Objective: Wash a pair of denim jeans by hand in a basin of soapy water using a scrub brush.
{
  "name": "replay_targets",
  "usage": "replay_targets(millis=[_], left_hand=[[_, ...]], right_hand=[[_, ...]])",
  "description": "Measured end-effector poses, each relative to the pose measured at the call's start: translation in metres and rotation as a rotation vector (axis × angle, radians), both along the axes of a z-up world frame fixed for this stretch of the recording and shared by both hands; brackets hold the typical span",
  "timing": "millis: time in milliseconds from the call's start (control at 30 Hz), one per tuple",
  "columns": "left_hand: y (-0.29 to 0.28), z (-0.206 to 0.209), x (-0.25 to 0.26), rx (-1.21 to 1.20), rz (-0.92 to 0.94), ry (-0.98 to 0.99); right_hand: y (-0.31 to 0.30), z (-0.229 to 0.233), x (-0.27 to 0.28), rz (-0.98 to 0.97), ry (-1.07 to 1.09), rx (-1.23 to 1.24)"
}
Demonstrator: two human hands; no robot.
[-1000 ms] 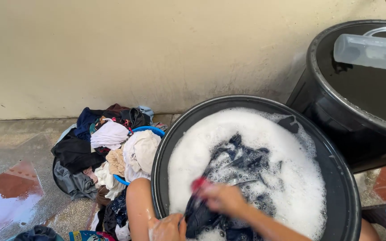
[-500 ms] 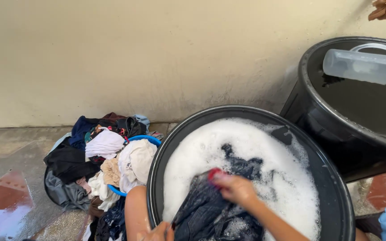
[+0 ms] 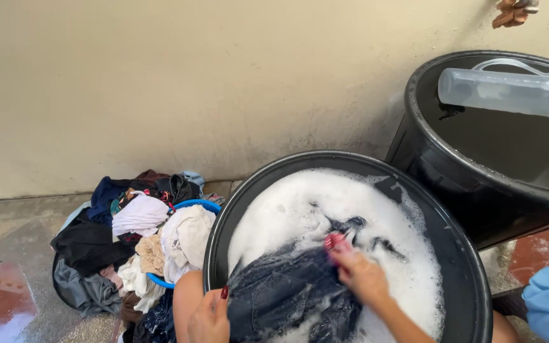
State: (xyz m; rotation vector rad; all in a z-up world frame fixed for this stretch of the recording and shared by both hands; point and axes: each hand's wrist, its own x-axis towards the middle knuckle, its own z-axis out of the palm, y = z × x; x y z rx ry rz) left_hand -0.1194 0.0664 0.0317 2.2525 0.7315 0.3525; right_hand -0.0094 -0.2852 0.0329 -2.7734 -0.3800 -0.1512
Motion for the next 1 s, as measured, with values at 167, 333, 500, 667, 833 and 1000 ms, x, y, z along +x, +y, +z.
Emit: replay_targets(millis=[167,333,500,667,833,1000], left_hand=[[-0.012,0.008,-0.004,0.059,-0.004,0.068],[0.001,-0.019,0.005,0.082,-0.035,0.023],[0.031,-0.038,-0.006,-0.019,0.063,-0.056],[0.02,-0.011,-0.009,0.083,0.007,0.007],[0.028,-0.036,-0.008,0.096,0.08,-0.193],[0.025,-0.021,-0.008,0.068,0.058,-0.131]], right_hand=[[0.046,0.01,-0.015,-0.111,-0.073,0.161],[0.123,0.031,-0.085,0.406,-0.36,0.469],[0.012,-0.021,-0.009,-0.059,0.177,-0.094],[0.106,0.048,-0.068,0.186,-0.17,0.37],[0.117,0.004,-0.09,0.545,-0.124,0.353],[0.055,-0.022,-0.018,0.029,0.028,-0.014]])
